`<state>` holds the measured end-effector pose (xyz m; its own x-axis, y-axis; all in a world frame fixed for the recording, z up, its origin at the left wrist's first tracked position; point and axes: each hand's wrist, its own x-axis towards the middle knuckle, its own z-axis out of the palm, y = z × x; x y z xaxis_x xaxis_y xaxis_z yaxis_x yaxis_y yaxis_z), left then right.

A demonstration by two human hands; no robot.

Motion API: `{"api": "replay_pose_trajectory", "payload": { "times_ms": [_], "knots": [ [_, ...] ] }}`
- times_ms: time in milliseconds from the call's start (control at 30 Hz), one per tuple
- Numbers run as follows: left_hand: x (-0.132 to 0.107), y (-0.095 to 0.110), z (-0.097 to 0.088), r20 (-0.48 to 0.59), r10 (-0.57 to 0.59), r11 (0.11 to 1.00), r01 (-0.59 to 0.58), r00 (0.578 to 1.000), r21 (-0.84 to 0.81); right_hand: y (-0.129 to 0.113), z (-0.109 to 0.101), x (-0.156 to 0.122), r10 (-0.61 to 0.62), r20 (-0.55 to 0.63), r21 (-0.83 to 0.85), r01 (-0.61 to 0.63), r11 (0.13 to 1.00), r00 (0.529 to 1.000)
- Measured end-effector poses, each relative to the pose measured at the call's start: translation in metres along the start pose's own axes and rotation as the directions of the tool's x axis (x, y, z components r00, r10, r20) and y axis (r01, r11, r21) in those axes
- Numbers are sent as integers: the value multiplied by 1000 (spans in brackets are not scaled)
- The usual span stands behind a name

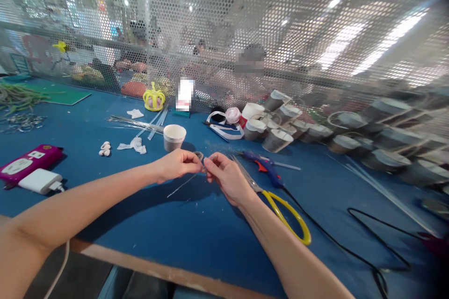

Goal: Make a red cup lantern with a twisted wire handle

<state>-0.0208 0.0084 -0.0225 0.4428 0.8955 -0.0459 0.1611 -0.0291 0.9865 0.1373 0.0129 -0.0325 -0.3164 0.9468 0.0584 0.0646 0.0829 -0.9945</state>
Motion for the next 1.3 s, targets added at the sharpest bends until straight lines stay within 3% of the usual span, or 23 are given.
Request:
{"api": "replay_pose_trajectory", "payload": {
  "times_ms": [267,467,567,733,967,1300],
  "knots": [
    [-1,-2,0,23,111,986,-113,994,121,0,1,-1,-47,7,-122,48,991,999],
    [1,-6,3,26,0,991,4,1000,-137,0,0,-1,35,98,118,-46,992,995],
    [2,-8,2,74,-38,976,53,997,-212,-1,0,0,26,118,130,-42,991,993],
    [1,-6,-2,131,6,997,3,991,-72,1,-1,1,43,75,60,-47,997,996],
    [0,-2,-4,90,128,978,-141,988,153,3,-2,1,38,70,-18,-37,999,997],
    [1,-4,2,-39,77,978,-67,996,198,-2,1,-1,-68,2,-264,66,962,998]
  ]
}}
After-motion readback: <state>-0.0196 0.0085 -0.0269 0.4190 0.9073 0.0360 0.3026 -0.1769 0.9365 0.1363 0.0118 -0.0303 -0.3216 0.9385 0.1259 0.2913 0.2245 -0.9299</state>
